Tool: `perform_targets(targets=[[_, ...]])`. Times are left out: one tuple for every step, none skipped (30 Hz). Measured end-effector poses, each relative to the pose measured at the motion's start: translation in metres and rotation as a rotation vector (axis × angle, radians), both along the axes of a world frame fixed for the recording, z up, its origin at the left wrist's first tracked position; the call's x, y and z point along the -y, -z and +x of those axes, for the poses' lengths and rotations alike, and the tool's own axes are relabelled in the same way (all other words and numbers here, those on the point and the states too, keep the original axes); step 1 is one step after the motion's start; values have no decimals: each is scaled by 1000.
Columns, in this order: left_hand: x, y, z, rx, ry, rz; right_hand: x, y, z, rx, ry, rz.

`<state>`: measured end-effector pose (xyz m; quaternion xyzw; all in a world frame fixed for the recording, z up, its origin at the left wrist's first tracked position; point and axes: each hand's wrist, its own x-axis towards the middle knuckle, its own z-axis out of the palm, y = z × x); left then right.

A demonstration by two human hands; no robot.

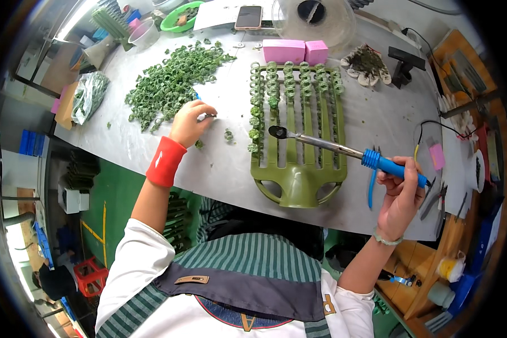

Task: The person receives bundled green plant rings from another person and uses a heated tool to fuse them onto the stems of a larger green plastic plant structure. After fusing several rings, the person taps and inspects the structure by hand.

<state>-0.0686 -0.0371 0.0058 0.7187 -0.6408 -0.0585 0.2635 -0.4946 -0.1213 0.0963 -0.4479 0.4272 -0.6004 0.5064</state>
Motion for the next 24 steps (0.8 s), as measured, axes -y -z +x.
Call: perform_targets(targets=[[0, -7, -5, -138, -45, 3, -1, -1, 2, 8, -3, -2], [2, -3, -2, -346, -38, -17, -1, -1, 2, 15, -7, -5], [1, -7, -2, -553, -48, 1, 0, -1, 2, 16, -6, -5], [1, -11, -2, -761, -57, 19, 0, 0, 0, 20, -15, -7], [-2, -16, -2, -759, -57, 19, 0, 1, 0, 24, -24, -9], [-2, -26, -6, -930, -52, 74, 1, 2, -2, 23, -17, -9], [-3, -34, -11, -1103, -47, 130, 1, 2, -3, 18, -10, -1], [-3, -40, -16, -1105, -40, 134, 1, 3, -4, 14, -2, 8], [-5, -45, -23, -1074, -42, 90, 1, 3, -3, 12, 1, 7], [-5, -49, -31, -1050, -36, 52, 1, 4, -2, 21, -16, -3], [-2, -54, -42, -957, -21, 32, 2, 5, 0, 31, -33, -13], [-1, -55, -52, -889, -2, 30, 3, 6, 1, 27, -31, -13], [3, -58, -64, -782, 40, 7, 4, 8, 1, 27, -34, -19], [9, -62, -77, -676, 81, -16, 5, 9, 1, 28, -38, -25], [14, -67, -87, -694, 111, -14, 6, 9, 2, 27, -34, -19], [19, -64, -90, -551, 168, -28, 7, 10, 3, 27, -30, -19], [24, -63, -92, -489, 192, -16, 8, 12, 3, 29, -29, -5], [28, -62, -95, -428, 219, -4, 9, 13, 3, 30, -27, 9], [32, -61, -99, -430, 225, -2, 10, 15, 3, 36, -26, 17], [36, -61, -103, -358, 168, -18, 12, 17, 4, 34, -19, 17], [39, -60, -105, -283, 110, -33, 13, 20, 6, 47, -24, 11], [42, -57, -105, -283, 115, -29, 14, 22, 8, 59, -30, 4], [46, -50, -104, -127, 161, -151, 14, 24, 10, 59, -31, 22], [49, -46, -105, 27, 207, -272, 15, 27, 11, 60, -24, 24]])
